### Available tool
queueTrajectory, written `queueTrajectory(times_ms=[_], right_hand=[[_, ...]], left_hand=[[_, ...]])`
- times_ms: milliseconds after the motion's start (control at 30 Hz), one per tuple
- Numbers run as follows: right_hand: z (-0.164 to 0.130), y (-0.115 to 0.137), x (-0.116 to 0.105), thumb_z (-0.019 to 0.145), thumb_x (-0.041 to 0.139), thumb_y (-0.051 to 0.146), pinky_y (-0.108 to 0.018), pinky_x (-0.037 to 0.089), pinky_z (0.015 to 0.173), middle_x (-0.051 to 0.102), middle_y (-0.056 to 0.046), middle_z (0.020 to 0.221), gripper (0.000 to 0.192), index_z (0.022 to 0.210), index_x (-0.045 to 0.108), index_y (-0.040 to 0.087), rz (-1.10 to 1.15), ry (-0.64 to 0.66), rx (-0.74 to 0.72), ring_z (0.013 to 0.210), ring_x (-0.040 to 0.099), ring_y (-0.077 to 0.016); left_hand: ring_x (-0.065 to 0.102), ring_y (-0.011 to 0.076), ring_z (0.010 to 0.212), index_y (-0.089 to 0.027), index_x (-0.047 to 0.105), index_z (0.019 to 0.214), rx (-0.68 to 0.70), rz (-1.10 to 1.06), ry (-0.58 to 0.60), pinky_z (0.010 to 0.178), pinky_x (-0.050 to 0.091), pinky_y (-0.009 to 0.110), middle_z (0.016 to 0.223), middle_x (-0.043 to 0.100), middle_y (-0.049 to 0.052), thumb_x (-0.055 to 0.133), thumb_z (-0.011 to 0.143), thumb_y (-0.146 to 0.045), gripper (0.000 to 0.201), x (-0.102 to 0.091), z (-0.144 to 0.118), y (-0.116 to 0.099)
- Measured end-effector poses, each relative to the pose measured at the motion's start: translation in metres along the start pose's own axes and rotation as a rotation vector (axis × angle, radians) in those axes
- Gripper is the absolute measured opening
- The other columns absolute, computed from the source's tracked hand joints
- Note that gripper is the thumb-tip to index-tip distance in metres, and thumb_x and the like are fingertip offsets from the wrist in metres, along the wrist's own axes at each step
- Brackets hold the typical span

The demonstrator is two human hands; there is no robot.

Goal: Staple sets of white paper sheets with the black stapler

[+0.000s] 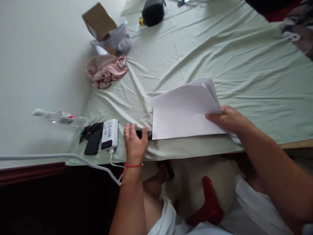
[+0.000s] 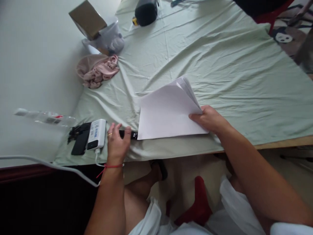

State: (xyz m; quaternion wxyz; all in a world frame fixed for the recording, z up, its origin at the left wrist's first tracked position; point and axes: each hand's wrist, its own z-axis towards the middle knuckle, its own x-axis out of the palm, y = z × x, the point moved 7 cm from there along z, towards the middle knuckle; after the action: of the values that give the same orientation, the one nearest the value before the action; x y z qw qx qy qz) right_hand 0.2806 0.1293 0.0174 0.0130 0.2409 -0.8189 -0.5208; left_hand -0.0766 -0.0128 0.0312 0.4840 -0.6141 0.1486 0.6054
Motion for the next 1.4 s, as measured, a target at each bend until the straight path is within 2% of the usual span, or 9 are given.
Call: queueTrajectory(times_ms=[133, 300, 567, 700, 900, 1033, 1167, 1300, 1400], right_hand=[[-0.001, 0.001, -0.001, 0.086, 0.073, 0.017, -0.025, 0.044, 0.056, 0.07, -0.004, 0.071, 0.01, 0.076, 0.072, 0.015, 0.045, 0.017, -0.013, 0.06, 0.058, -0.0146], [0.004, -0.003, -0.003, 0.084, 0.075, 0.017, -0.023, 0.042, 0.054, 0.067, -0.003, 0.068, 0.013, 0.073, 0.072, 0.014, 0.085, 0.003, -0.017, 0.059, 0.056, -0.014], [0.005, -0.005, -0.023, 0.082, 0.077, 0.016, -0.022, 0.039, 0.051, 0.063, 0.0, 0.062, 0.016, 0.068, 0.07, 0.015, 0.105, -0.122, -0.03, 0.057, 0.052, -0.0115], [0.004, -0.005, -0.03, 0.083, 0.078, 0.015, -0.022, 0.043, 0.052, 0.068, -0.001, 0.068, 0.009, 0.075, 0.073, 0.015, 0.137, -0.184, -0.024, 0.058, 0.057, -0.0126], [0.003, -0.008, -0.036, 0.084, 0.077, 0.016, -0.023, 0.039, 0.049, 0.063, 0.0, 0.063, 0.015, 0.07, 0.071, 0.016, 0.092, -0.225, -0.033, 0.054, 0.053, -0.0119], [0.003, -0.01, -0.04, 0.083, 0.076, 0.015, -0.023, 0.036, 0.05, 0.061, 0.001, 0.062, 0.014, 0.071, 0.07, 0.017, 0.078, -0.227, -0.053, 0.055, 0.05, -0.0118], [0.003, -0.01, -0.04, 0.082, 0.077, 0.017, -0.024, 0.038, 0.053, 0.062, 0.001, 0.065, 0.012, 0.072, 0.07, 0.016, 0.088, -0.203, -0.04, 0.057, 0.051, -0.0121], [0.002, -0.012, -0.042, 0.08, 0.08, 0.021, -0.025, 0.04, 0.054, 0.063, -0.001, 0.067, 0.012, 0.073, 0.071, 0.016, 0.076, -0.212, -0.02, 0.059, 0.053, -0.0133], [0.0, -0.013, -0.043, 0.077, 0.08, 0.02, -0.026, 0.044, 0.058, 0.067, -0.002, 0.072, 0.009, 0.074, 0.072, 0.016, 0.117, -0.216, -0.01, 0.064, 0.056, -0.0147]], left_hand=[[0.04, 0.0432, 0.158, -0.005, 0.067, 0.133, 0.029, 0.123, 0.08, 0.132, 0.029, 0.057, 0.159, 0.052, 0.033, 0.072, 0.09, -0.048, 0.061, 0.009, -0.001, -0.009], [0.062, 0.0384, 0.132, -0.012, 0.072, 0.113, -0.043, 0.062, -0.018, 0.122, 0.042, 0.053, 0.122, 0.071, 0.024, 0.072, 0.089, -0.052, 0.047, -0.005, 0.015, -0.005], [0.066, 0.0322, 0.113, -0.02, 0.068, 0.092, -0.079, -0.069, -0.222, 0.112, 0.05, 0.05, 0.105, 0.068, 0.015, 0.061, 0.096, -0.047, 0.028, -0.021, 0.023, -0.003], [0.066, 0.0329, 0.113, -0.023, 0.063, 0.084, -0.016, -0.065, -0.158, 0.111, 0.05, 0.051, 0.101, 0.07, 0.014, 0.06, 0.095, -0.036, 0.018, -0.013, 0.028, -0.013], [0.066, 0.0338, 0.119, -0.017, 0.066, 0.107, -0.125, 0.028, -0.227, 0.114, 0.048, 0.051, 0.118, 0.068, 0.02, 0.059, 0.095, -0.031, 0.02, -0.029, 0.025, -0.001], [0.07, 0.0392, 0.11, -0.015, 0.061, 0.13, -0.287, 0.12, -0.066, 0.108, 0.051, 0.058, 0.095, 0.07, 0.013, 0.063, 0.095, -0.043, 0.044, -0.024, 0.022, 0.008], [0.071, 0.0418, 0.112, -0.015, 0.055, 0.145, -0.282, 0.111, -0.029, 0.108, 0.051, 0.059, 0.091, 0.073, 0.012, 0.068, 0.092, -0.045, 0.062, -0.018, 0.025, 0.001], [0.072, 0.0419, 0.112, -0.015, 0.063, 0.139, -0.27, 0.129, -0.041, 0.105, 0.053, 0.056, 0.101, 0.076, 0.016, 0.073, 0.086, -0.048, 0.063, -0.014, 0.032, -0.003], [0.073, 0.0347, 0.096, -0.014, 0.072, 0.125, -0.283, 0.1, -0.066, 0.095, 0.057, 0.047, 0.087, 0.073, 0.01, 0.071, 0.084, -0.038, 0.047, -0.016, 0.039, -0.001]])
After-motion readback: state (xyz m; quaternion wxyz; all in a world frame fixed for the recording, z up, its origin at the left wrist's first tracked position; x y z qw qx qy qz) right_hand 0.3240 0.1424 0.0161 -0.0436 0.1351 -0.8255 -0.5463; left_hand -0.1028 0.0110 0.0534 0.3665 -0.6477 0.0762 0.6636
